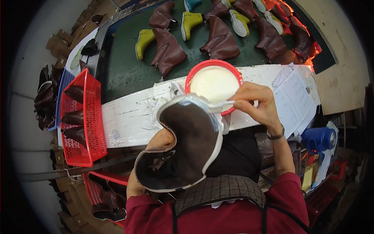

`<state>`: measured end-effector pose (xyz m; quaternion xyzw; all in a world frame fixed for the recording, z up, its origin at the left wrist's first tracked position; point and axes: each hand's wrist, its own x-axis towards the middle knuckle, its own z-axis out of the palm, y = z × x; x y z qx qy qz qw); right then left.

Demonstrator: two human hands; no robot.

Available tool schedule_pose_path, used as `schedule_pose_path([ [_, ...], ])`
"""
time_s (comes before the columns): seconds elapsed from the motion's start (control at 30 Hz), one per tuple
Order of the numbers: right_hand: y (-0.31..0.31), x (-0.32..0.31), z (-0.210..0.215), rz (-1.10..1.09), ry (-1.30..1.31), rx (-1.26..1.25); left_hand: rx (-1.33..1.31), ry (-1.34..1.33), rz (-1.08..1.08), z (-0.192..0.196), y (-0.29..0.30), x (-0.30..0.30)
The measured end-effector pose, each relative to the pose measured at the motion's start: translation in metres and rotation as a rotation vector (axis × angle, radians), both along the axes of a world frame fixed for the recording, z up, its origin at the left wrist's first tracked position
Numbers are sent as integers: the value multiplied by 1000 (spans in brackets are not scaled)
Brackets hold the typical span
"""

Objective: The person applies a white adhesive to the inner rim of brown boot uppers using a small white plastic spoon. They repeatedly dip the spoon into a red container of glue and spread the substance along the edges of the boot, then place the treated boot into a red basket. The process is repeated for multiple boots in a factory setting.

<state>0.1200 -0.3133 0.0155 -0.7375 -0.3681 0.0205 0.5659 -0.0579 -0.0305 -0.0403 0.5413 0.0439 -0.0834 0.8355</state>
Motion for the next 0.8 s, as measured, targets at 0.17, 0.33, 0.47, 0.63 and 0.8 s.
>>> schedule_pose_path([
  [0.17,19,22,9,113,-1,112,43,-45,35,-1,0,3],
  [0.33,23,14,7,-4,-110,155,116,-78,78,8,7,-5],
  [0.47,14,-8,0,-54,-112,107,169,-96,129,10,21,-8],
  [0.63,7,-19,-4,16,-16,92,224,-136,225,-2,34,11],
  [0.8,-14,4,-22,-424,-189,-365,189,-153,262,-23,61,52],
])
